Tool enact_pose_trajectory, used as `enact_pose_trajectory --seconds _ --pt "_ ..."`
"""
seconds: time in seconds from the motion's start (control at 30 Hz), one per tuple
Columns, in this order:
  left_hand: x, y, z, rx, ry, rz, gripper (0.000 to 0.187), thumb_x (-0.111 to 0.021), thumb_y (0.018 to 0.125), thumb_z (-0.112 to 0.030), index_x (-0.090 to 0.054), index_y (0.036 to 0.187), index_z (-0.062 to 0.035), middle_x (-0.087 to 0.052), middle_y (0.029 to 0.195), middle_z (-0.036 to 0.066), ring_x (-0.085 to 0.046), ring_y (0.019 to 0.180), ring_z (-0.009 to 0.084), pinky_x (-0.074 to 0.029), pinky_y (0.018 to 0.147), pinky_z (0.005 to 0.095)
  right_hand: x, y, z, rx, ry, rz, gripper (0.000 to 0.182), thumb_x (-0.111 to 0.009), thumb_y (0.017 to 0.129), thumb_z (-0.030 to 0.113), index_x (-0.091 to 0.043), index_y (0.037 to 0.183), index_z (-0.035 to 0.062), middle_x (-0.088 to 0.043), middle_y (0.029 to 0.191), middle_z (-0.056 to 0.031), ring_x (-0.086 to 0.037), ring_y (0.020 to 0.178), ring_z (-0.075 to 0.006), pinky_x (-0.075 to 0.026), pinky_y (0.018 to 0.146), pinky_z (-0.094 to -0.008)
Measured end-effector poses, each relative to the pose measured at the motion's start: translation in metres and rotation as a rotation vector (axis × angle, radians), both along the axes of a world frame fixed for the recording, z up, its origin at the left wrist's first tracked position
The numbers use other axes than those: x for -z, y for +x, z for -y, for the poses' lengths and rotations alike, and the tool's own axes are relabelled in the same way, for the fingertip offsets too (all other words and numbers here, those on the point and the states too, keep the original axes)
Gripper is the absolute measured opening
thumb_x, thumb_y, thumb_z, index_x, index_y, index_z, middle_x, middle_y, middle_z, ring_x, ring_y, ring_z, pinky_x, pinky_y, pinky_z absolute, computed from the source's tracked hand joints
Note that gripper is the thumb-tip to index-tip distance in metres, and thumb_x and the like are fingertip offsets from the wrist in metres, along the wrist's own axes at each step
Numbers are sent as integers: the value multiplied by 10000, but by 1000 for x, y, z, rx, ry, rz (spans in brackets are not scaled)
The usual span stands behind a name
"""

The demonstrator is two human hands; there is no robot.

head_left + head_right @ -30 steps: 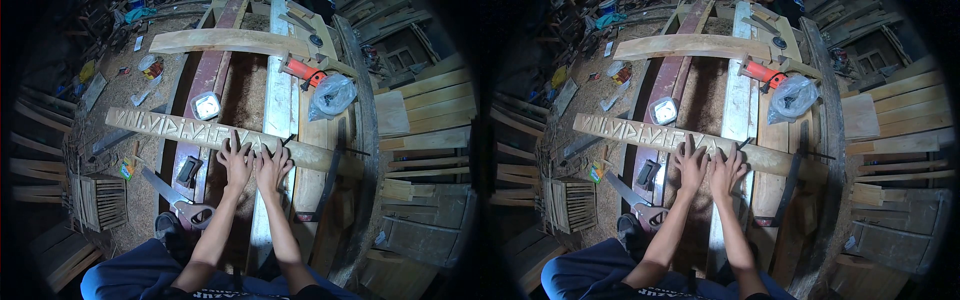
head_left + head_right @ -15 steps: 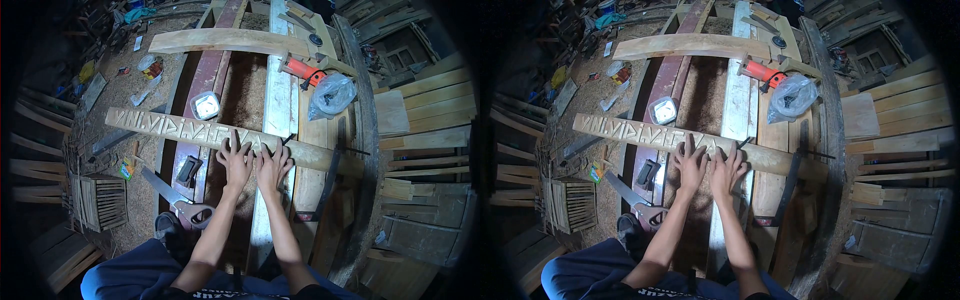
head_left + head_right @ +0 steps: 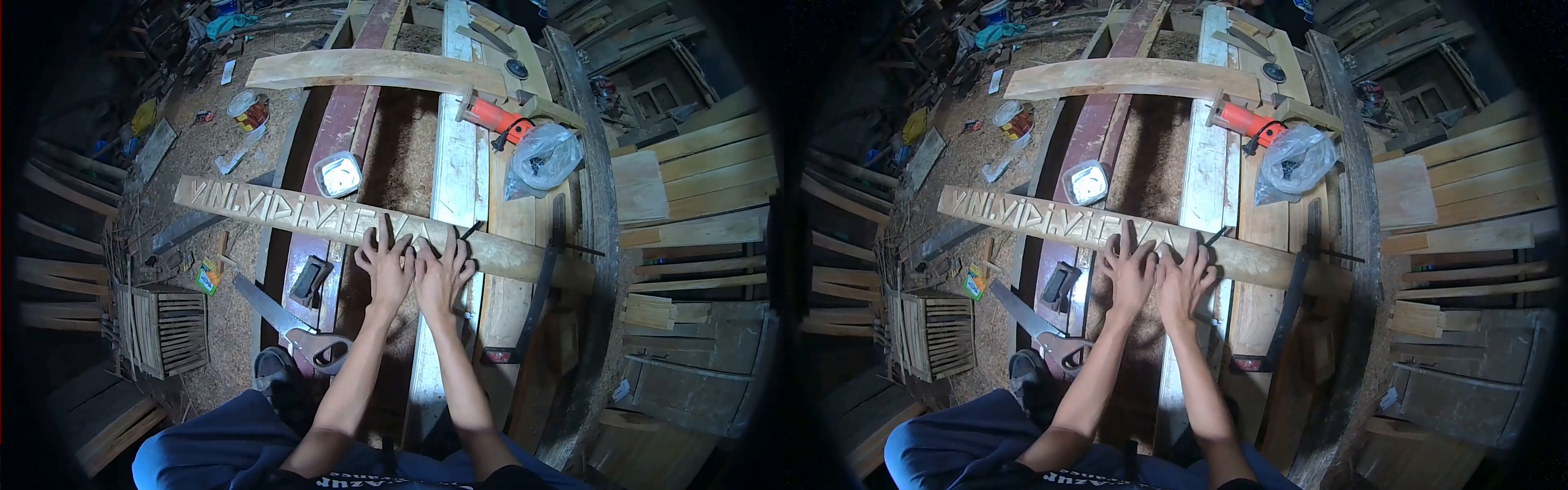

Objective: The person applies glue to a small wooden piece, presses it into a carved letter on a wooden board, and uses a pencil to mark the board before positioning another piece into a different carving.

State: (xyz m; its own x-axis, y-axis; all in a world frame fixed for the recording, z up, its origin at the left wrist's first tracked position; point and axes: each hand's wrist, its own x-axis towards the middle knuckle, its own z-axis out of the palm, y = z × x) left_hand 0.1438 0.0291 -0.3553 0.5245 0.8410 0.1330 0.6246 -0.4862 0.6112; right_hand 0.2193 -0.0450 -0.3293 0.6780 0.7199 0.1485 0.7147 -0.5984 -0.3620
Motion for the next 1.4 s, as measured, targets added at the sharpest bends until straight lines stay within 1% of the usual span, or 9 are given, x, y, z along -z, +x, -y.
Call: enact_pose_trajectory --seconds 0.13,0.23,0.37,0.8,1.1,1.2,1.27,1.3,1.4 --pt "0 1 -1 -6 -4 3 329 -666 939 -238 -757 1236 -129 -232 1705 189 -255 1453 476 -182 1140 640 9 5 -4 38 78 17 380 -670 935 243 -716 1300 149 -389 1592 -197 -344 1438 -389 -233 1113 -602" --pt "-1 0 -3 -3 -21 5 331 -677 939 -240 -751 1250 -154 -231 1711 174 -263 1455 482 -159 1149 651 9 15 -6 25 72 58 366 -699 912 236 -730 1250 98 -426 1567 -188 -363 1425 -369 -236 1104 -568" --pt "-1 -2 -5 4 -27 6 323 -686 938 -235 -753 1252 -196 -228 1720 144 -263 1463 486 -149 1155 665 8 20 -9 15 47 60 346 -722 895 231 -751 1214 101 -447 1551 -183 -371 1420 -362 -249 1088 -551" --pt "0 0 -7 -4 -47 -18 290 -689 952 -261 -772 1226 -219 -257 1713 131 -263 1469 487 -144 1159 674 10 19 -7 30 95 48 323 -730 883 224 -777 1186 122 -463 1539 -171 -377 1414 -351 -243 1087 -546" --pt "-9 -1 -5 -8 -11 -54 324 -691 931 -239 -757 1247 -216 -271 1707 137 -277 1458 472 -156 1170 604 2 13 -5 -2 80 23 333 -731 884 211 -767 1209 145 -426 1574 -174 -355 1440 -374 -234 1106 -571" --pt "-8 -2 -2 -9 -11 -25 350 -688 929 -239 -740 1275 -217 -270 1707 140 -279 1455 467 -156 1165 612 5 6 -2 -34 71 -8 326 -730 883 195 -769 1206 163 -408 1590 -175 -339 1459 -382 -224 1120 -578" --pt "-8 -3 -1 -1 -24 -4 371 -687 925 -198 -727 1293 -173 -228 1715 160 -255 1456 481 -174 1125 683 8 5 -2 -33 73 -22 323 -730 882 186 -771 1202 170 -400 1597 -175 -332 1466 -384 -220 1126 -579" --pt "-6 -3 0 0 -22 -3 371 -687 925 -198 -727 1293 -173 -228 1715 160 -255 1456 481 -174 1125 683 8 4 -3 -35 69 -10 324 -731 882 187 -771 1203 170 -396 1600 -174 -333 1464 -385 -220 1125 -581" --pt "-5 -1 2 -26 -23 2 364 -682 933 -245 -727 1293 -210 -268 1713 116 -274 1459 460 -135 1168 635 0 6 -2 -35 70 -12 322 -731 884 184 -771 1203 165 -397 1600 -172 -339 1459 -380 -222 1122 -584"
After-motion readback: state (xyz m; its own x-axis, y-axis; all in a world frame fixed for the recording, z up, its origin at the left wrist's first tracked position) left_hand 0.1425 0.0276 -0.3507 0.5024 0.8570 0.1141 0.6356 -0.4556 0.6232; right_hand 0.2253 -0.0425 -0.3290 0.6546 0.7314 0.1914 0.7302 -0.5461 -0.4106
